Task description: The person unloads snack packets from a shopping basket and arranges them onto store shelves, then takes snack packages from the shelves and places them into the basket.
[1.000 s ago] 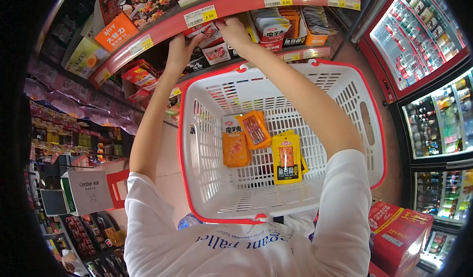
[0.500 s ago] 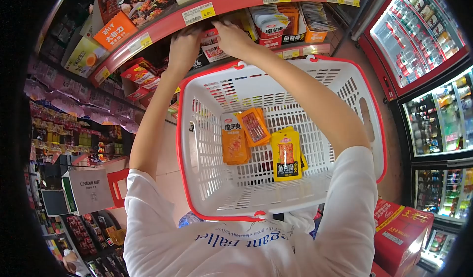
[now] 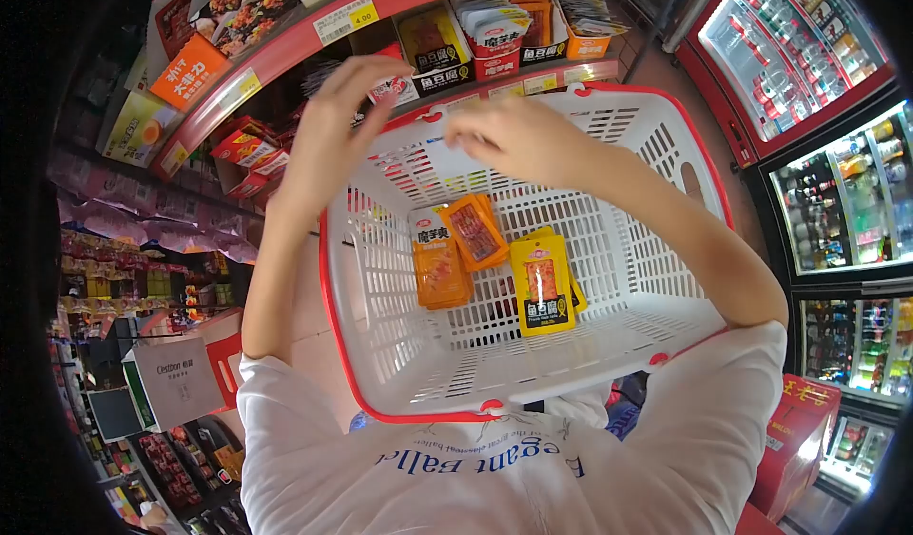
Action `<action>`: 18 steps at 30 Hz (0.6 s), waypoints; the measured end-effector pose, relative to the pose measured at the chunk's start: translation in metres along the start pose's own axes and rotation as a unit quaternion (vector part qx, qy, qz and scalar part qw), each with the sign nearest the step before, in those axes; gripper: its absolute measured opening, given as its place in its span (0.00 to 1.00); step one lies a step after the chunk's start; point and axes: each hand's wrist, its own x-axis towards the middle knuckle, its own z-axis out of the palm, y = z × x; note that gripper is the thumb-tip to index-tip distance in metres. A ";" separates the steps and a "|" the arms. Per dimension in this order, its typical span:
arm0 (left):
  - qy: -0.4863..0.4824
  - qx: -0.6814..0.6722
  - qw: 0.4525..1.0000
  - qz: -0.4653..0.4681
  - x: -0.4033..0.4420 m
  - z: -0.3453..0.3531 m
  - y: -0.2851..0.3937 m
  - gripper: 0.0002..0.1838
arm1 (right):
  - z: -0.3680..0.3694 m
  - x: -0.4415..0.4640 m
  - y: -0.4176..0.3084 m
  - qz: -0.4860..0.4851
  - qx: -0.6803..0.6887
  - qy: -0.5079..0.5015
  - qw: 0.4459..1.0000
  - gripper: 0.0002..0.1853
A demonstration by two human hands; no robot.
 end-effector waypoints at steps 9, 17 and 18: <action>-0.468 0.009 0.876 0.118 -0.008 0.100 0.093 0.12 | 0.106 -0.111 0.125 0.148 0.008 -0.305 0.941 0.34; -0.574 0.038 0.808 0.123 -0.031 0.199 0.067 0.19 | 0.102 -0.106 0.106 0.272 -0.043 -0.306 0.911 0.39; -0.581 0.048 0.808 0.081 -0.035 0.200 0.065 0.19 | 0.103 -0.109 0.106 0.280 -0.041 -0.304 0.910 0.39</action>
